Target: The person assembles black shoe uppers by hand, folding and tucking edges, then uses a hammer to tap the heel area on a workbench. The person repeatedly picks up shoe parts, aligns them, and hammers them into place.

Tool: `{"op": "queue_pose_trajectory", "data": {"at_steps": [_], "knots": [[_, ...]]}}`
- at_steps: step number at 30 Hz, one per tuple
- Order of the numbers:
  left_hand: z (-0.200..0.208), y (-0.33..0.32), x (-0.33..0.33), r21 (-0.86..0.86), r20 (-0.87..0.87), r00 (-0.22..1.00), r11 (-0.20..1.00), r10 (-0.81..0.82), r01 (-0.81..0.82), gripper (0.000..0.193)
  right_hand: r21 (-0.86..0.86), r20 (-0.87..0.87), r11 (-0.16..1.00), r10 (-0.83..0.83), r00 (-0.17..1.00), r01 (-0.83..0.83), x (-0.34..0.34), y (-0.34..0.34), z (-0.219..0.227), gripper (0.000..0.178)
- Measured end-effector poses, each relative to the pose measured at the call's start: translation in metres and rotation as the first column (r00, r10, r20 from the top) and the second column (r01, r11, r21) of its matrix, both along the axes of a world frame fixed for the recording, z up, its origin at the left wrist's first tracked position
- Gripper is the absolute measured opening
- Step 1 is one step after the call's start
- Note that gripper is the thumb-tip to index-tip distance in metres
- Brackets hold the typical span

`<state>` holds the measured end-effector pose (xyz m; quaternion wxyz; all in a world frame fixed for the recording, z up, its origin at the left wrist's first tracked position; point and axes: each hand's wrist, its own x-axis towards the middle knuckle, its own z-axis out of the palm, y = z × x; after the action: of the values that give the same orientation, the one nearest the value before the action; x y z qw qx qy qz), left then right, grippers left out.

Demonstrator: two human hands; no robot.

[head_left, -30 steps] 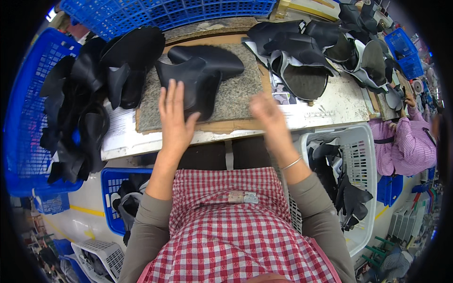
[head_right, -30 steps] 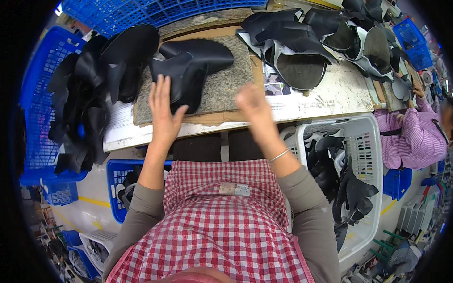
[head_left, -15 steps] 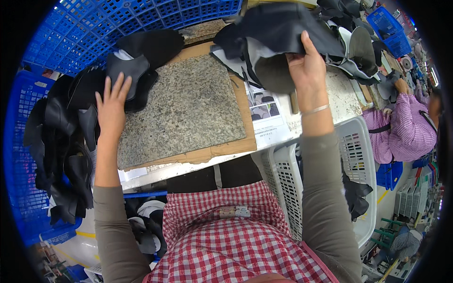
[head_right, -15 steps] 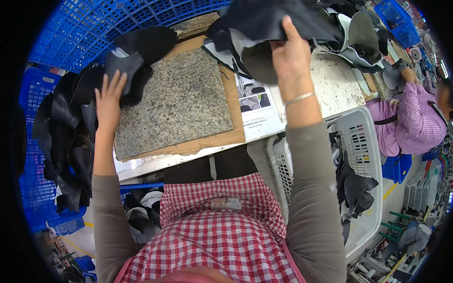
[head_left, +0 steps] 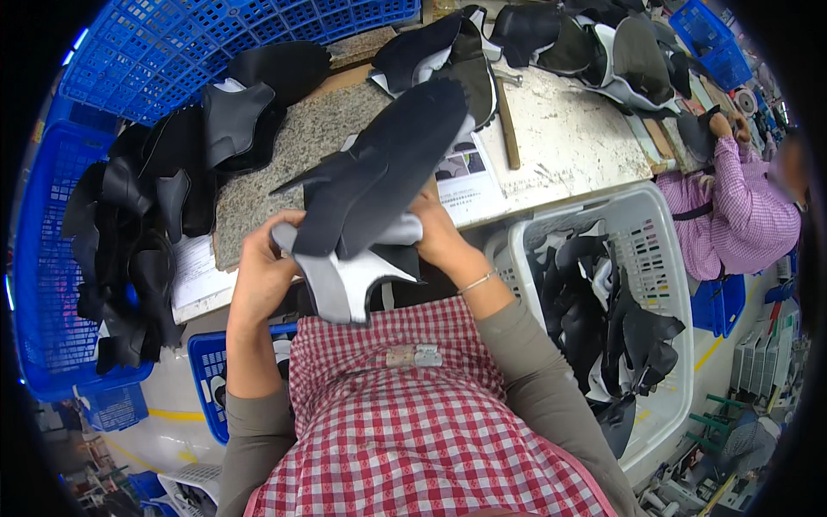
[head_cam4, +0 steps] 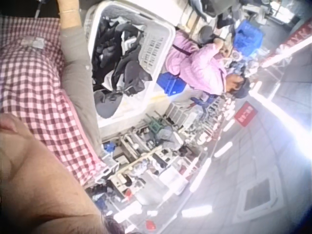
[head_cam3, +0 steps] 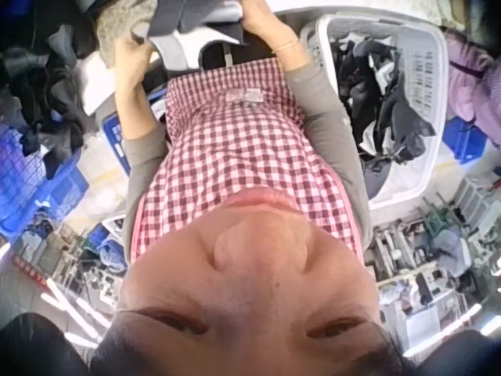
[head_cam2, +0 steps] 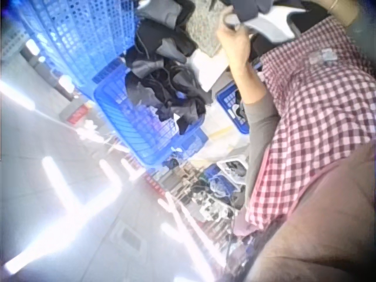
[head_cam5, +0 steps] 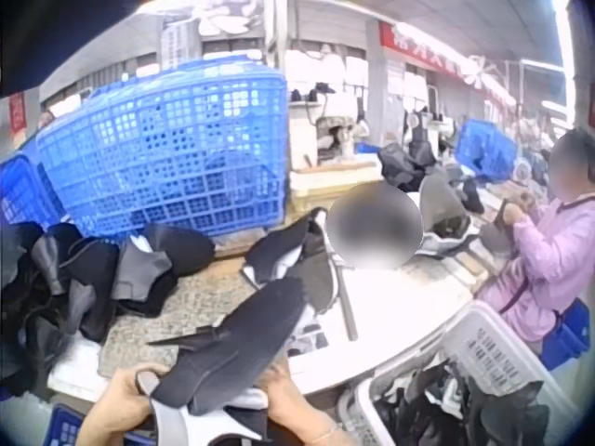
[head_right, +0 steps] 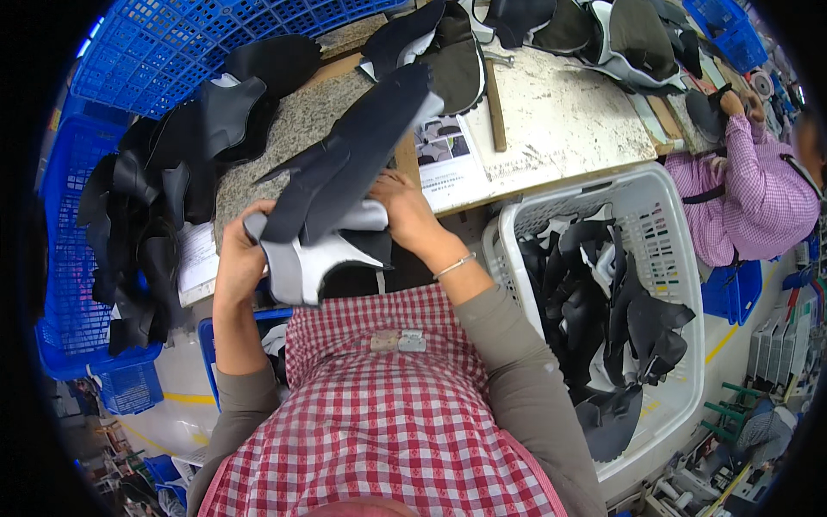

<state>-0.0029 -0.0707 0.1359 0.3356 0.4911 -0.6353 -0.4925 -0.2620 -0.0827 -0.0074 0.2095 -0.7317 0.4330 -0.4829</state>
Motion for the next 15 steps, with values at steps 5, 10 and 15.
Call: {"op": "queue_pose_trajectory", "data": {"at_steps": [5, 10, 15], "knots": [[-0.007, 0.029, 0.010, -0.012, -0.302, 0.941, 0.986, 0.153, -0.164, 0.039, 0.144, -0.013, 0.980, -0.137, 0.990, 0.138, -0.004, 0.017, 0.005, 0.036], [0.056, 0.032, 0.079, -0.280, -0.192, 0.917, 0.876, 0.350, -0.393, 0.031, -0.044, -0.126, 0.919, -0.393, 0.911, 0.391, -0.045, 0.015, 0.017, 0.036], [0.048, 0.029, 0.093, -0.455, 0.107, 0.911, 0.834, 0.399, -0.312, 0.037, -0.043, -0.260, 0.826, -0.552, 0.792, 0.562, -0.068, -0.062, 0.005, 0.023]]}}
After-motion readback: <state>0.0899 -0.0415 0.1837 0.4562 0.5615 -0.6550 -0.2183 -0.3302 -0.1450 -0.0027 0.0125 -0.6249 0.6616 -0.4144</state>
